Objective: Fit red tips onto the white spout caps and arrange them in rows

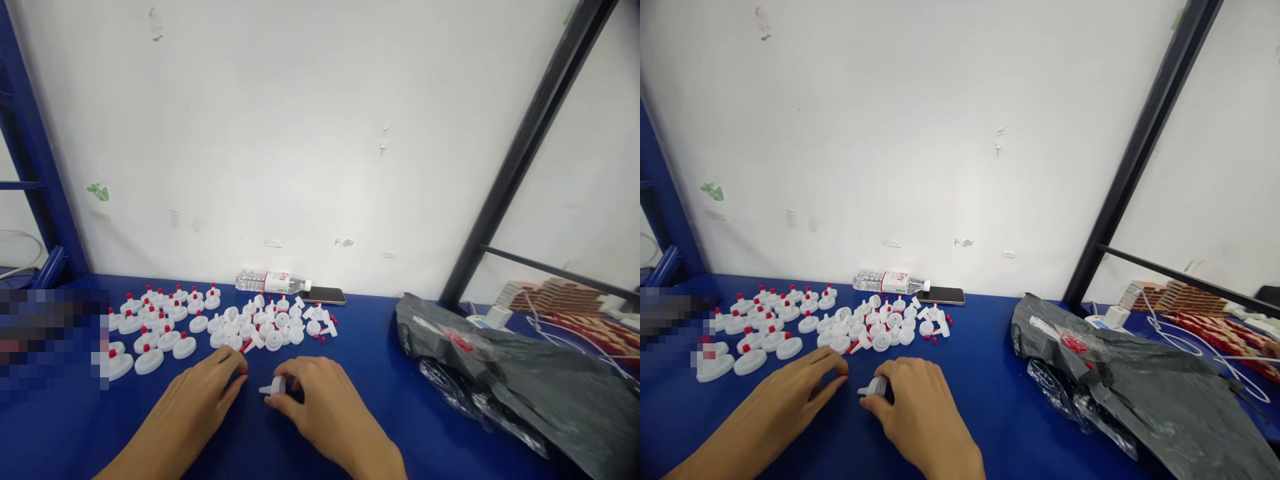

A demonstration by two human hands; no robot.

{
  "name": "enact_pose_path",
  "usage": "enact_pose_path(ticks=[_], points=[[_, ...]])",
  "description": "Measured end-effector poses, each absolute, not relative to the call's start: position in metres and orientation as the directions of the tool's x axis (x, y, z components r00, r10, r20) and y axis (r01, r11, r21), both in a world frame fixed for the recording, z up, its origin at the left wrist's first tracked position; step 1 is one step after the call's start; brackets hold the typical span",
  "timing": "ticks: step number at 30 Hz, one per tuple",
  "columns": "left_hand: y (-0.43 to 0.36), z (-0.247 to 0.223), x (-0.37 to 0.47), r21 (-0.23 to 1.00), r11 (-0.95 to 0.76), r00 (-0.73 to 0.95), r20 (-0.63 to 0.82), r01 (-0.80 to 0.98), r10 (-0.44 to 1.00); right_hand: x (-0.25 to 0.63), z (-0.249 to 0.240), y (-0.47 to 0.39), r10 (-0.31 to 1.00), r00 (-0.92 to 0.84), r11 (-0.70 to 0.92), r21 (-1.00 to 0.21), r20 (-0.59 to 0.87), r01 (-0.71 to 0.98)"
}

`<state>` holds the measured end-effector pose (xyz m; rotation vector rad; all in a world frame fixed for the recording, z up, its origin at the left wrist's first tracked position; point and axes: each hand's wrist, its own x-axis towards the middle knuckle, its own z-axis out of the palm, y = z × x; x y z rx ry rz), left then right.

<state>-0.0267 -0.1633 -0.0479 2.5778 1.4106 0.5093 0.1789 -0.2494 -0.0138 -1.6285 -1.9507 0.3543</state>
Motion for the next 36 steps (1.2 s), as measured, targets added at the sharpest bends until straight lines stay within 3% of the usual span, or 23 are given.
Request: enact_pose_path(ticks=[4, 8, 11, 15, 21, 24, 28, 33, 36], points=[[-0.177, -0.058, -0.039, 0.533, -0.473, 0.381, 0.281, 0.701, 0.881, 0.176, -0.008, -0.251, 0.958, -0.104, 0.249, -0.591, 0.268, 0.768], [-0.186, -0.06, -0.048, 0.782, -0.423, 0.369, 0.266, 0.458, 0.891, 0.169, -0.003, -0.254, 0.957, -0.098, 0.259, -0.659, 0.271, 0.706], [-0.188, -0.058, -0.049, 0.885, -0.371, 0.355, 0.263, 0.281, 0.897, 0.165, -0.002, -0.256, 0.959, -0.091, 0.26, -0.696, 0.27, 0.669], [-0.191, -0.053, -0.048, 0.923, -0.353, 0.379, 0.275, 0.155, 0.884, 0.164, -0.003, -0.255, 0.956, -0.081, 0.269, -0.733, 0.281, 0.625], [-0.202, -0.033, -0.045, 0.906, -0.379, 0.385, 0.287, 0.187, 0.877, 0.166, -0.007, -0.249, 0.96, -0.039, 0.25, -0.782, 0.278, 0.571], [-0.206, -0.028, -0.046, 0.913, -0.355, 0.32, 0.282, 0.201, 0.905, 0.162, -0.007, -0.249, 0.966, 0.02, 0.213, -0.842, 0.256, 0.495], [-0.207, -0.028, -0.049, 0.948, -0.211, 0.194, 0.167, 0.238, 0.967, 0.151, -0.007, -0.247, 0.971, 0.027, 0.214, -0.914, 0.238, 0.345], [-0.213, -0.023, -0.045, 0.94, -0.258, 0.071, 0.248, 0.225, 0.966, 0.137, -0.007, -0.242, 0.967, -0.01, 0.252, -0.957, 0.253, 0.141], [-0.211, -0.014, -0.046, 0.934, -0.247, 0.037, 0.246, 0.26, 0.969, 0.133, -0.009, -0.243, 0.965, 0.031, 0.251, -0.953, 0.26, 0.172]])
